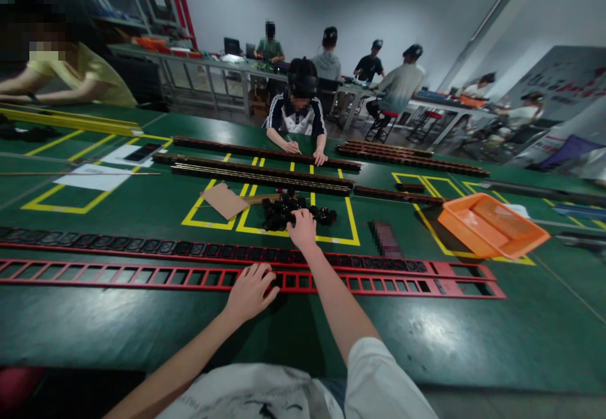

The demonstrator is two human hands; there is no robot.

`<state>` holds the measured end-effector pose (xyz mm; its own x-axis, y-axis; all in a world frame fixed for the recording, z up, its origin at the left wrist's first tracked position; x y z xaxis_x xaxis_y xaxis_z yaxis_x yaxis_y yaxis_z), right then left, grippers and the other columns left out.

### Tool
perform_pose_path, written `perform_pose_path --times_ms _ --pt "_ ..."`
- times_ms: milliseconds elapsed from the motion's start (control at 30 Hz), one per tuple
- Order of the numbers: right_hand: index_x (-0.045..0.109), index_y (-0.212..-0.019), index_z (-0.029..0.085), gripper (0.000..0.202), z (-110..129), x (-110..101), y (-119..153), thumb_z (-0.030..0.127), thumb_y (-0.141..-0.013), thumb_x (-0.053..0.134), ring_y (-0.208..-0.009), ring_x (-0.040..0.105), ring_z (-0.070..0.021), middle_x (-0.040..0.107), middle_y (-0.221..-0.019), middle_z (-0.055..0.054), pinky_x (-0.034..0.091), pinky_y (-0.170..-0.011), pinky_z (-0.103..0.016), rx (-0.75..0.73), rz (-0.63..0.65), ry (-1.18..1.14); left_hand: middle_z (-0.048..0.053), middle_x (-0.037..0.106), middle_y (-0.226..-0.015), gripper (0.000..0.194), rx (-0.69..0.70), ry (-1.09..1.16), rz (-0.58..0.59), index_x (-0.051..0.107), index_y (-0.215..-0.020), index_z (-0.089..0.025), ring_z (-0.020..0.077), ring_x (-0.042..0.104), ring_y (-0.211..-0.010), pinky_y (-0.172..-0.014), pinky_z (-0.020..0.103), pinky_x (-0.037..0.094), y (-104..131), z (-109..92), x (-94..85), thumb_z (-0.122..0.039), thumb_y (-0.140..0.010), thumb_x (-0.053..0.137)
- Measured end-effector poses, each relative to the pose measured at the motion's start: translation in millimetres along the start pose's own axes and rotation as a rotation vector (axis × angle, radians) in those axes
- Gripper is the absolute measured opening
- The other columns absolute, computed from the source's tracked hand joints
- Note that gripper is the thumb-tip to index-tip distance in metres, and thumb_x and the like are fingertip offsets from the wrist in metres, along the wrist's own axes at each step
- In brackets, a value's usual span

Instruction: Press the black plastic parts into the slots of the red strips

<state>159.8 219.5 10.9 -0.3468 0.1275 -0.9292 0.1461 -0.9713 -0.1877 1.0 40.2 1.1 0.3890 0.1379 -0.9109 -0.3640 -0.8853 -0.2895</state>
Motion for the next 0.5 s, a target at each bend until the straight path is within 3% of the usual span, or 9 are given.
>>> perform_pose_path --times_ms 267,500 --pt "0.052 -0.132 0.027 0.046 15 4 -57 0.047 -0.09 0.052 -0.123 0.044 -0.0311 0.044 -0.141 -0.011 0.039 -0.1 -0.049 -0.081 0.121 0.074 0.008 0.056 -0.113 0.017 0.003 -0.018 0.007 0.06 -0.099 -0.021 0.0254 0.05 -0.104 -0.089 0.041 0.041 0 0 0.6 -0.034 -0.089 0.056" --pt "0.045 -0.14 0.031 0.068 52 26 -106 0.07 -0.085 0.046 -0.136 0.028 -0.0413 0.025 -0.155 -0.014 0.029 -0.1 -0.067 -0.102 0.241 0.114 0.007 0.056 -0.109 0.019 0.005 -0.003 0.011 0.06 -0.098 -0.023 0.0246 0.05 -0.101 -0.087 0.041 0.041 -3 -2 -3.0 -0.039 -0.091 0.052"
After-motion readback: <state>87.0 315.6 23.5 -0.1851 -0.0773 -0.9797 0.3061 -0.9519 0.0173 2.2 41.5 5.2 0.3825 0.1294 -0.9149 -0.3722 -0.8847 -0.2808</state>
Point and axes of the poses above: each hand's wrist, its own y-axis away from the middle knuckle, its own x-axis out of the palm, z = x × y, the point moved 2 cm from there along -y, towards the middle knuckle
